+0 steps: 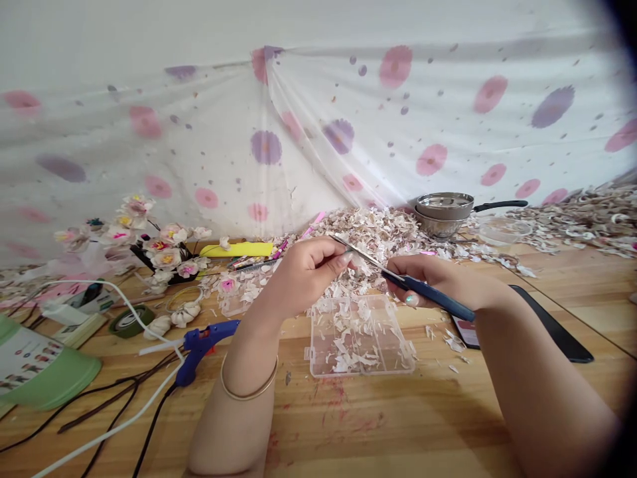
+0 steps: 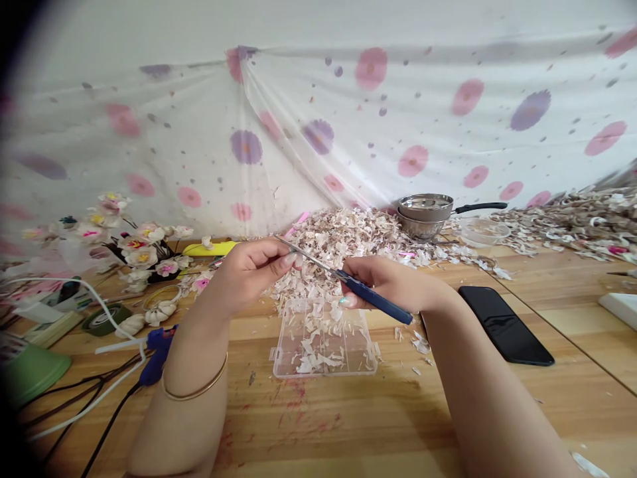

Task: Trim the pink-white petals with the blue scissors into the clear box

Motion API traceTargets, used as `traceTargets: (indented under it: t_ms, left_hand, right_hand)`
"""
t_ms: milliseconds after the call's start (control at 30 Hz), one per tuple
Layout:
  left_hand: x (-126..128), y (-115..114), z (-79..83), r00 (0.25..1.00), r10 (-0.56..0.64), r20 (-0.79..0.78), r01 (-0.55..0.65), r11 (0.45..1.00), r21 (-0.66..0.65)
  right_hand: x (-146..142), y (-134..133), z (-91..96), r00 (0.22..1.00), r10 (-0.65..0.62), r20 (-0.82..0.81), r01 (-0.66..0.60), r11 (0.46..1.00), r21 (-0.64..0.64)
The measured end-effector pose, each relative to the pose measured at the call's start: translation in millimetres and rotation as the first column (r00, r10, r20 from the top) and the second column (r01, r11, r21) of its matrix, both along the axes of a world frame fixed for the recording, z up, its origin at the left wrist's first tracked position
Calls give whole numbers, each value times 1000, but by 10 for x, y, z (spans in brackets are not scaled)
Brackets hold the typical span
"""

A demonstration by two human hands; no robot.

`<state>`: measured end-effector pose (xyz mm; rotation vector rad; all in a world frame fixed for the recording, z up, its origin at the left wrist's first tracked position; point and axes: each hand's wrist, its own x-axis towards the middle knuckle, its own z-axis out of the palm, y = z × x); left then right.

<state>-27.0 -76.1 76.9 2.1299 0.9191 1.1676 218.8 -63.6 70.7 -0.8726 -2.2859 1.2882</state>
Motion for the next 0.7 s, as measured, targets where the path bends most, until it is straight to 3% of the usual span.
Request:
traceTargets:
  t_ms: [467, 567, 700]
  left_hand:
    - [-22, 44, -25, 997, -77, 14, 78, 993, -86]
    - [-2, 81, -54, 996, -83, 19, 84, 994, -70]
    - [87, 134, -106, 999, -22, 24, 20, 995, 95]
  right_hand:
    - [75, 38, 11, 995, -94, 43, 93, 995, 21]
    - [3, 33, -25, 972, -177, -152, 178, 984, -6]
    - [-176, 54, -120, 838, -294, -460, 353, 934, 46]
